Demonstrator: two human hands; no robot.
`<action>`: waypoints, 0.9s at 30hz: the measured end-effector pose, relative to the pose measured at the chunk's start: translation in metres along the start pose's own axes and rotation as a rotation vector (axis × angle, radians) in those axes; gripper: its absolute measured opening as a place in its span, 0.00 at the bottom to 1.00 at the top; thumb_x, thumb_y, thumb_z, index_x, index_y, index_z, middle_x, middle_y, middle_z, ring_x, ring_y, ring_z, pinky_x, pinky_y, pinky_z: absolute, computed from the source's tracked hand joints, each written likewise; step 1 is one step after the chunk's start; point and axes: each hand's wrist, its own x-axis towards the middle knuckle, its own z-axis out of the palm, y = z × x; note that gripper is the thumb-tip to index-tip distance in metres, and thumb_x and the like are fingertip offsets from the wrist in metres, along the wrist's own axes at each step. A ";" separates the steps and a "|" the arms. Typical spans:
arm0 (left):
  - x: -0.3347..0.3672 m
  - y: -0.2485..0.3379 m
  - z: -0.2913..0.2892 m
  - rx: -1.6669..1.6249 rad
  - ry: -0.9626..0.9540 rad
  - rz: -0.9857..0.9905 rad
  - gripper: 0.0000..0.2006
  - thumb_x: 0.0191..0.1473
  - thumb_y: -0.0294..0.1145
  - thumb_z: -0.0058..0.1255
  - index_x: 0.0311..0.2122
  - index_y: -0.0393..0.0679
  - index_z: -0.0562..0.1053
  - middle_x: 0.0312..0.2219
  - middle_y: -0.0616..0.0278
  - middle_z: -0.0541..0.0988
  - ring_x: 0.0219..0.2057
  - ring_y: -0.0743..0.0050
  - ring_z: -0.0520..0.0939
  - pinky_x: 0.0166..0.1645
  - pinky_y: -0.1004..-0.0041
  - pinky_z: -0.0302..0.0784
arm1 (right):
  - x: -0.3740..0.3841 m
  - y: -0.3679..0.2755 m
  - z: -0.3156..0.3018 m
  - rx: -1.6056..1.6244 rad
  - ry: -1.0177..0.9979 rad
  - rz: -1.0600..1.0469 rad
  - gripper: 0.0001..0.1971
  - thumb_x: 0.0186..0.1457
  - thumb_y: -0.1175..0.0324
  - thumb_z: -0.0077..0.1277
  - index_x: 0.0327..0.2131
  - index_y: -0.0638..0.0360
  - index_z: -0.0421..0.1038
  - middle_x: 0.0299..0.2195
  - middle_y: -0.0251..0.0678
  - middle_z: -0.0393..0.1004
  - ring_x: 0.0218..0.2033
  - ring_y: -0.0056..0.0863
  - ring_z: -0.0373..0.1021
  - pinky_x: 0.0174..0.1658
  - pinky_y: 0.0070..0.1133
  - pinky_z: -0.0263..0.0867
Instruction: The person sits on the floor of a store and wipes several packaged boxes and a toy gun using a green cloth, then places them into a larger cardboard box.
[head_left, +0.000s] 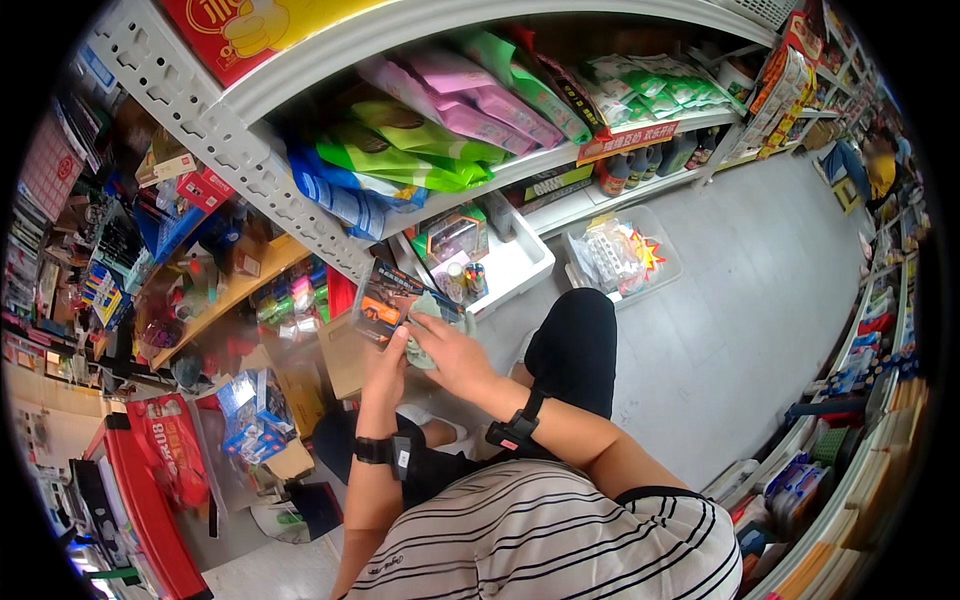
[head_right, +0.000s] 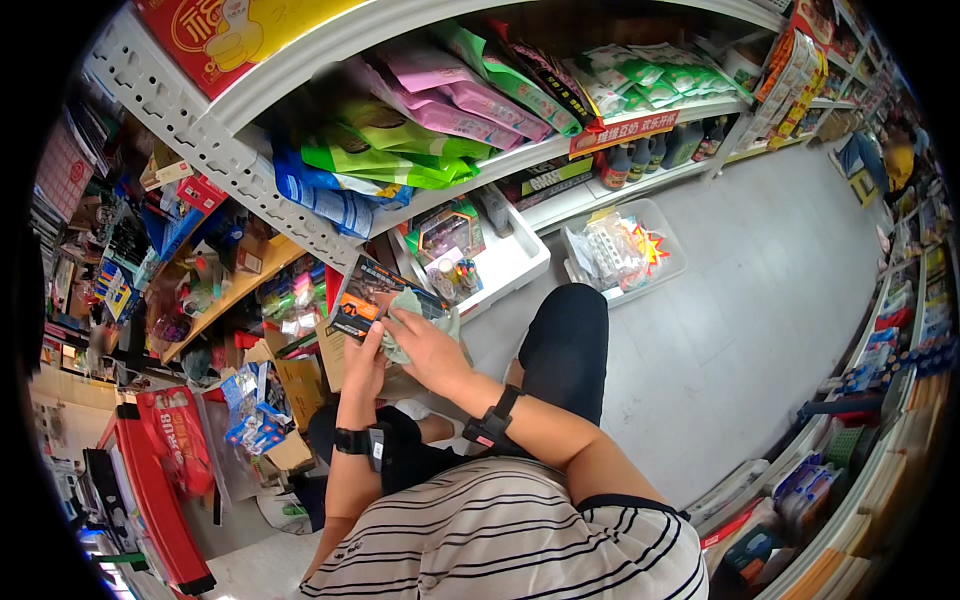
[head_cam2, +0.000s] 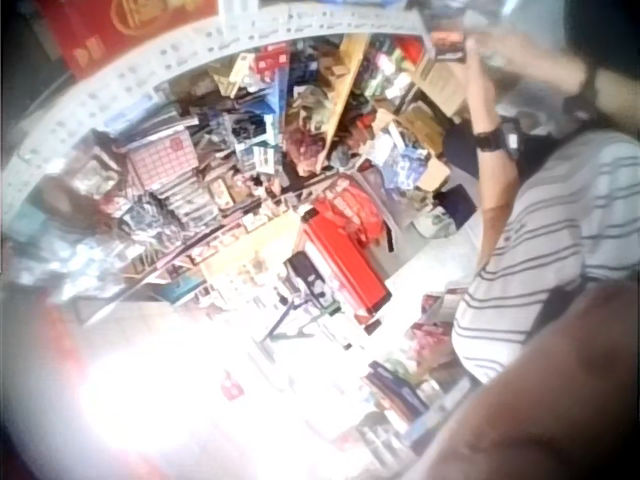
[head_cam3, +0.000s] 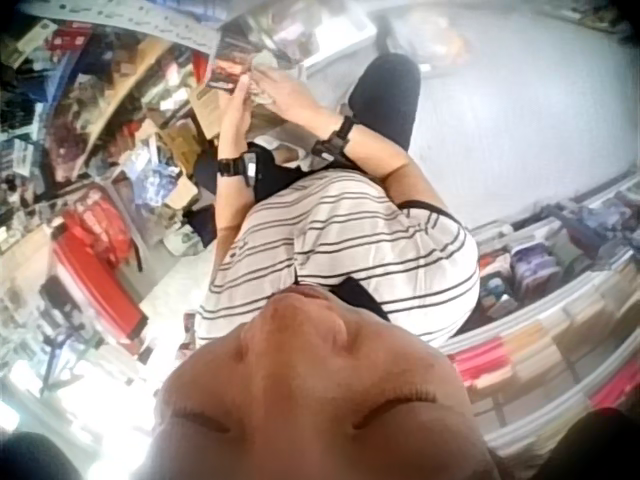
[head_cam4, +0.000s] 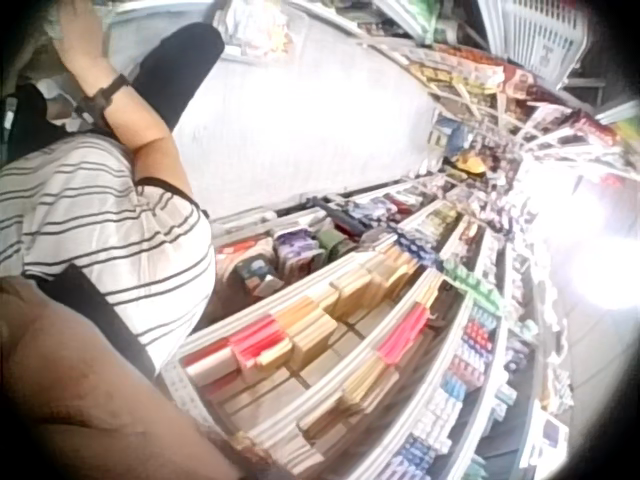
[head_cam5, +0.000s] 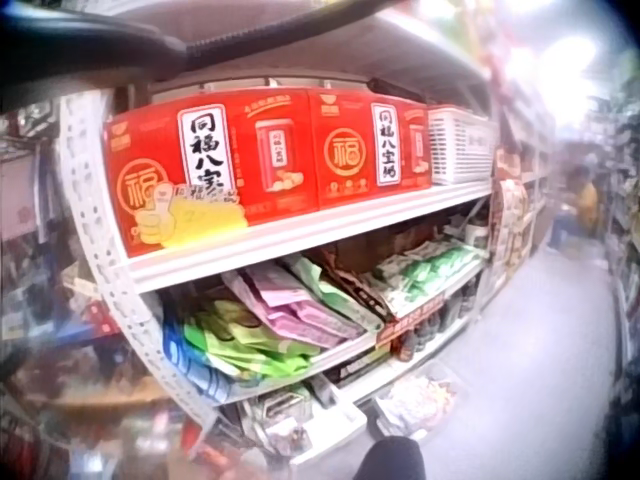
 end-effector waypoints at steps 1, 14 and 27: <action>0.000 -0.002 -0.004 -0.025 0.013 -0.039 0.24 0.56 0.32 0.51 0.56 0.42 0.60 0.47 0.62 0.71 0.47 0.71 0.74 0.47 0.68 0.74 | -0.001 0.005 0.000 0.061 -0.061 -0.002 0.29 0.39 0.77 0.55 0.50 0.58 0.64 0.52 0.43 0.65 0.51 0.40 0.65 0.50 0.30 0.65; -0.010 -0.020 -0.011 -0.278 0.090 -0.131 0.21 0.58 0.28 0.45 0.55 0.39 0.60 0.47 0.56 0.72 0.46 0.64 0.77 0.46 0.63 0.78 | 0.039 -0.001 0.011 0.072 -0.180 -0.229 0.28 0.59 0.54 0.41 0.59 0.57 0.56 0.62 0.43 0.50 0.65 0.41 0.44 0.64 0.40 0.40; -0.013 0.006 -0.029 -0.300 -0.145 -0.124 0.24 0.56 0.31 0.44 0.57 0.36 0.57 0.52 0.51 0.69 0.52 0.56 0.72 0.55 0.56 0.70 | 0.037 0.050 -0.002 0.069 -0.142 0.136 0.24 0.60 0.59 0.39 0.56 0.61 0.58 0.50 0.55 0.64 0.49 0.52 0.63 0.51 0.36 0.61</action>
